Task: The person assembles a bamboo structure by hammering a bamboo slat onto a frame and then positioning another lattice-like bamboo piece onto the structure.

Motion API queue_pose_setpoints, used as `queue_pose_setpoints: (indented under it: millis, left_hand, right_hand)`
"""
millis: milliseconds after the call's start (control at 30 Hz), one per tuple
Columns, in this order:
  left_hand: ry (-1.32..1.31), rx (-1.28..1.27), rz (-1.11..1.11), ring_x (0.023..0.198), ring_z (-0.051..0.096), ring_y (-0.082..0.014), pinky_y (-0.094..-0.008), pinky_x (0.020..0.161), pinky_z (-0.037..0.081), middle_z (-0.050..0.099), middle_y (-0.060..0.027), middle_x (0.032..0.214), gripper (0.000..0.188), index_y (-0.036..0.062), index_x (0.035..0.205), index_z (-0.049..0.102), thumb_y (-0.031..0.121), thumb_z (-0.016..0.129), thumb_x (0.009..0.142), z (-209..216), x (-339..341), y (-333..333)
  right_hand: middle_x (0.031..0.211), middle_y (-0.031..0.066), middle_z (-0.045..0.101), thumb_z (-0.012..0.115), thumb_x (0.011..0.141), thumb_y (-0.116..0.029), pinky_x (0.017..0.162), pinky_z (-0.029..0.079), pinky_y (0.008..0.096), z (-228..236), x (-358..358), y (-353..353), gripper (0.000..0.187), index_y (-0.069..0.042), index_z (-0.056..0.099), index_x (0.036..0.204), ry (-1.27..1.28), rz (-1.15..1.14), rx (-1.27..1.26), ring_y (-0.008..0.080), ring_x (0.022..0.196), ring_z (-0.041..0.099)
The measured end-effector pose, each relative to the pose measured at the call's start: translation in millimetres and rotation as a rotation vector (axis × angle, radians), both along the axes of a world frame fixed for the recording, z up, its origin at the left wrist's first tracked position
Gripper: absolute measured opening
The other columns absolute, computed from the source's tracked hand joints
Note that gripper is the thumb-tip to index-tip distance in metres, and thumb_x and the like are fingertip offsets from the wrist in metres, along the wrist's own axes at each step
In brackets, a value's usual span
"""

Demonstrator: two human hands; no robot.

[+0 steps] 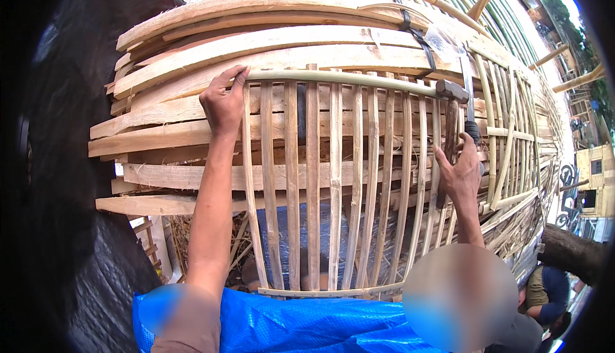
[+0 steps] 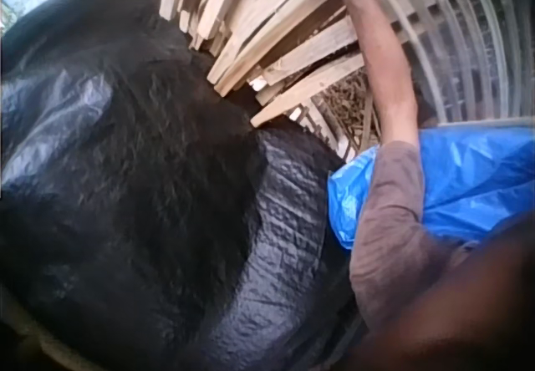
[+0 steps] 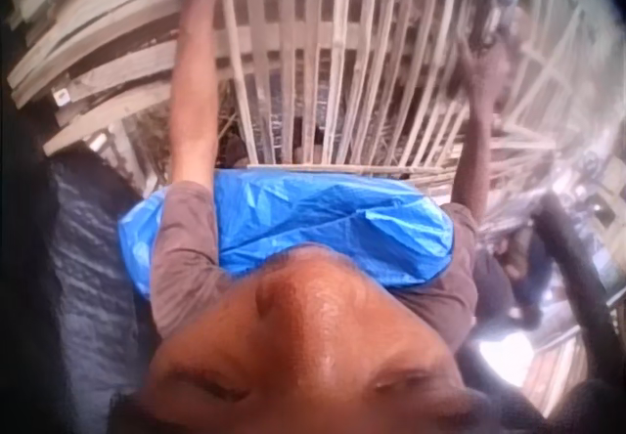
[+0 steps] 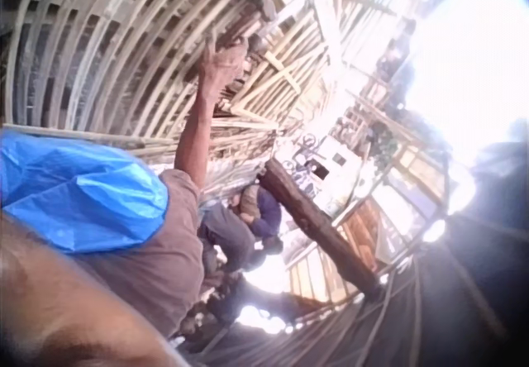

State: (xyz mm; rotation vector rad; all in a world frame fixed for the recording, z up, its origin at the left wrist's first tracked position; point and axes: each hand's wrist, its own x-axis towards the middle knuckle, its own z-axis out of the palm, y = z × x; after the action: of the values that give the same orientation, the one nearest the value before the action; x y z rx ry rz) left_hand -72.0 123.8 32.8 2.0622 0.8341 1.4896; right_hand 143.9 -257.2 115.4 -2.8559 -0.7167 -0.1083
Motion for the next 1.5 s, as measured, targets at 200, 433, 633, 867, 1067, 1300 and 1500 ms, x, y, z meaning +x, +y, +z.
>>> queue_pose_setpoints:
  millis: [200,433,633,867,1067,1300,1500]
  left_hand:
    - [-0.002,-0.022,0.011,0.085,0.074,-0.0265,-0.0349,0.071,0.057,0.076,-0.0108,0.09,0.029,0.0125,0.112,0.071,0.014,0.078,0.084,-3.9,-1.1,2.8]
    - [-0.02,-0.085,-0.01,0.087,0.075,-0.0283,-0.0359,0.071,0.057,0.076,-0.0143,0.091,0.049,0.0134,0.126,0.048,0.014,0.077,0.086,-8.3,-0.7,2.9]
    - [0.008,-0.055,-0.006,0.084,0.075,-0.0312,-0.0383,0.068,0.058,0.075,-0.0152,0.088,0.044,0.0119,0.119,0.046,0.012,0.077,0.086,-8.2,-3.1,1.0]
    - [0.014,-0.063,0.015,0.085,0.074,-0.0318,-0.0381,0.069,0.058,0.075,-0.0145,0.087,0.044,0.0096,0.117,0.044,0.011,0.075,0.087,-3.4,-2.8,-2.3]
    - [-0.019,-0.114,0.029,0.082,0.075,-0.031,-0.0361,0.066,0.055,0.075,-0.0161,0.087,0.047,0.0107,0.116,0.044,0.016,0.079,0.085,-6.1,-0.1,-3.5]
    - [-0.059,-0.092,0.004,0.082,0.075,-0.0282,-0.0338,0.067,0.055,0.075,-0.019,0.089,0.048,0.0092,0.117,0.042,0.013,0.078,0.086,-9.0,-0.6,-1.1]
    - [-0.074,-0.182,-0.019,0.084,0.075,-0.0251,-0.032,0.068,0.055,0.075,-0.0197,0.09,0.046,0.0091,0.115,0.041,0.013,0.077,0.087,-6.9,0.0,-3.0]
  right_hand:
    - [0.116,0.0327,0.062,0.066,0.094,-0.026,0.089,0.048,0.0486,-34.5,13.4,-18.8,0.048,0.004,0.049,0.127,0.2,0.03,0.208,0.0437,0.105,0.063]
    - [0.085,0.0107,0.063,0.068,0.094,-0.018,0.067,0.05,0.0351,-11.9,6.7,1.5,0.029,0.001,0.056,0.111,0.211,0.062,0.436,0.0199,0.073,0.061]
    - [0.07,-0.0039,0.05,0.063,0.099,-0.023,0.041,0.034,0.0194,39.3,-54.1,96.7,0.029,-0.006,0.052,0.119,1.01,0.255,0.846,0.003,0.047,0.043]
    - [0.07,-0.0021,0.05,0.061,0.1,-0.034,0.05,0.04,0.0262,24.6,-96.6,178.4,0.038,-0.003,0.052,0.121,1.081,0.545,0.457,0.0068,0.056,0.047]
    - [0.064,0.0149,0.056,0.059,0.101,-0.034,0.059,0.042,0.0434,3.4,-117.4,203.8,0.037,0.001,0.052,0.111,0.643,0.701,0.364,0.0228,0.059,0.053]
    - [0.067,0.018,0.056,0.058,0.101,-0.029,0.056,0.041,0.0437,7.2,-117.4,206.6,0.029,-0.001,0.051,0.109,0.66,0.687,0.345,0.0264,0.058,0.053]
    - [0.068,0.0193,0.058,0.058,0.101,-0.029,0.058,0.042,0.0438,6.1,-117.9,207.0,0.032,0.0,0.05,0.112,0.672,0.687,0.318,0.0275,0.059,0.054]
